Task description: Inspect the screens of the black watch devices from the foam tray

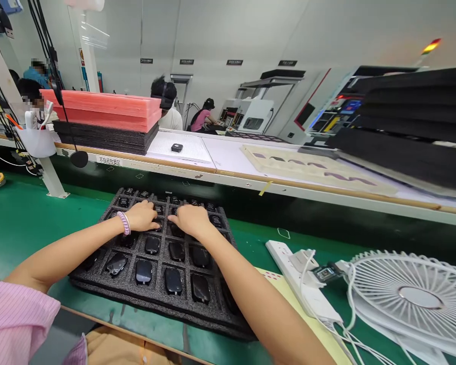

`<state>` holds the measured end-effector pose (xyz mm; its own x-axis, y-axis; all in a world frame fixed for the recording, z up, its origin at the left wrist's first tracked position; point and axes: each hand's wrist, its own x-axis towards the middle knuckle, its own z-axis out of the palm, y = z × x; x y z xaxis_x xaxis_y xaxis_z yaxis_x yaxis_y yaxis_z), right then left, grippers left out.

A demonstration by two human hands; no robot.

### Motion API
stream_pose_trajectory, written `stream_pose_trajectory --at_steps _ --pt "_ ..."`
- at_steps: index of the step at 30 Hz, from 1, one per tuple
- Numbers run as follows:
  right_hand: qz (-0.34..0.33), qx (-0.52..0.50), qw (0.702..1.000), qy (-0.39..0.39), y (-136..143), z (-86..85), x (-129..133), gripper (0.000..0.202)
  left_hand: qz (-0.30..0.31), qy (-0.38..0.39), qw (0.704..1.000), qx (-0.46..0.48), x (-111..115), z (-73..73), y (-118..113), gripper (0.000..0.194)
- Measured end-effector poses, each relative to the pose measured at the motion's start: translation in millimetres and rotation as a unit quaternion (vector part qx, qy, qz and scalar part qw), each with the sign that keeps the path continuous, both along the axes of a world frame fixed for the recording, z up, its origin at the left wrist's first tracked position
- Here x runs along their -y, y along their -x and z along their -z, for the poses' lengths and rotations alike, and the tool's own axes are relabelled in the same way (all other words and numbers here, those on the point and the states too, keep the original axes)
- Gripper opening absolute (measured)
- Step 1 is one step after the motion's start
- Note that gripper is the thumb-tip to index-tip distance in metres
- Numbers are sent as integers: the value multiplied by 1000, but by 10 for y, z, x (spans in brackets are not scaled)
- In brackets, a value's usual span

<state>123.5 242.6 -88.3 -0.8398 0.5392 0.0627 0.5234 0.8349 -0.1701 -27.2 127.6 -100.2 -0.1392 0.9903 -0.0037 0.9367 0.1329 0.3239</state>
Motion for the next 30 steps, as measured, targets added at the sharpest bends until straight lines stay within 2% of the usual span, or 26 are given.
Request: stream_pose_trajectory --at_steps 2,5,8,11,13,16,17,18,20,23,24,27,30 --pt "1 13 1000 6 -103 102 -3 27 -9 -1 1000 12 -36 3 -62 23" --pt "-34 -18 998 42 -171 227 41 13 -4 -14 998 61 5 -71 -57 23" --pt "-68 -72 989 106 -165 290 67 14 15 -37 988 149 58 -192 -25 23" --pt "-70 -144 970 183 -146 340 49 11 5 -76 964 255 64 -298 -27 18" --pt "-54 -211 946 241 -143 374 15 2 -31 -107 923 368 45 -337 -42 14" --pt "-33 -302 888 345 -151 405 -46 22 -112 -145 818 545 9 -317 -63 12" --pt "-31 -322 869 374 -155 407 -62 28 -135 -149 789 580 0 -287 -70 12" --pt "-31 -339 847 408 -159 403 -72 33 -151 -145 774 598 -4 -248 -78 13" --pt "-32 -376 776 505 -166 388 -69 36 -163 -124 772 602 0 -164 -100 14" --pt "-27 -408 638 652 -178 361 -14 40 -174 -123 777 592 36 -78 -147 17" --pt "-30 -409 613 676 -184 353 10 45 -176 -132 781 584 52 -68 -163 19" --pt "-54 -397 609 684 -212 334 72 54 -177 -173 802 543 102 -73 -205 23" --pt "-75 -387 614 684 -245 323 100 56 -148 -228 864 424 149 -85 -225 26"
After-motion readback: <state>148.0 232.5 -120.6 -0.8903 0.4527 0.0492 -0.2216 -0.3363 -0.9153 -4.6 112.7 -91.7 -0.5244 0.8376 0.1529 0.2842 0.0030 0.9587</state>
